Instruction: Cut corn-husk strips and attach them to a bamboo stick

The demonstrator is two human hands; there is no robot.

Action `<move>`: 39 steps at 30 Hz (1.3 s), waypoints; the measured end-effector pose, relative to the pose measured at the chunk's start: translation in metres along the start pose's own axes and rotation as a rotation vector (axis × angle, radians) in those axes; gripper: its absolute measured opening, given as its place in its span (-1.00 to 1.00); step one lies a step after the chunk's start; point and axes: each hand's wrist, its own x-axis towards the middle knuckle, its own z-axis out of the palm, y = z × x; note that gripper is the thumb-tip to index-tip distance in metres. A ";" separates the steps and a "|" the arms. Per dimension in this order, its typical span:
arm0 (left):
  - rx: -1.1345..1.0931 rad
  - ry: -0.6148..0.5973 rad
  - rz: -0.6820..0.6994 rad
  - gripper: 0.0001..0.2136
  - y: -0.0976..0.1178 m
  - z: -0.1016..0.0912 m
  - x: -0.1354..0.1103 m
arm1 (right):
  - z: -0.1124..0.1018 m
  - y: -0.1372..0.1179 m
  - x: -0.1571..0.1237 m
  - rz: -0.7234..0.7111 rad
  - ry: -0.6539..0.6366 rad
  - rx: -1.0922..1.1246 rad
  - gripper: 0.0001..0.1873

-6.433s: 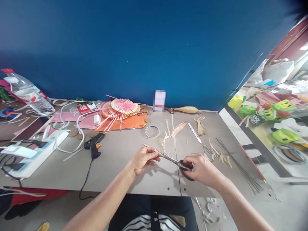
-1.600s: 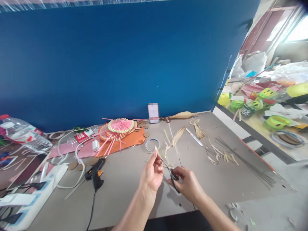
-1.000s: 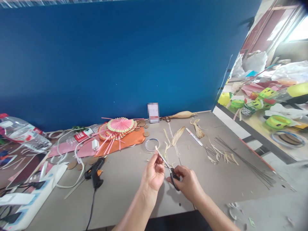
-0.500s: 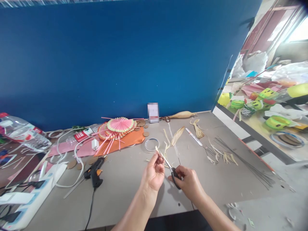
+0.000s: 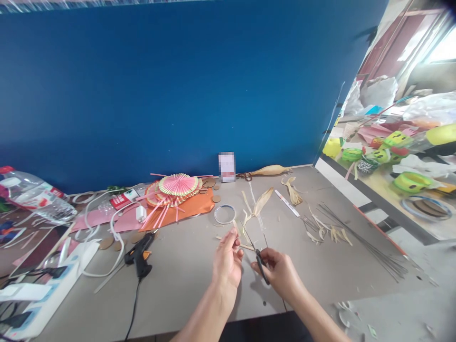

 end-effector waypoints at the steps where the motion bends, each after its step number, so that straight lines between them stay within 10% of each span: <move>1: -0.004 -0.012 -0.009 -0.85 -0.001 0.000 -0.001 | -0.001 -0.002 0.000 -0.031 0.022 -0.046 -0.76; 39: -0.058 -0.034 -0.055 -0.84 -0.004 0.005 -0.008 | -0.005 -0.009 0.000 -0.039 0.050 -0.112 -0.72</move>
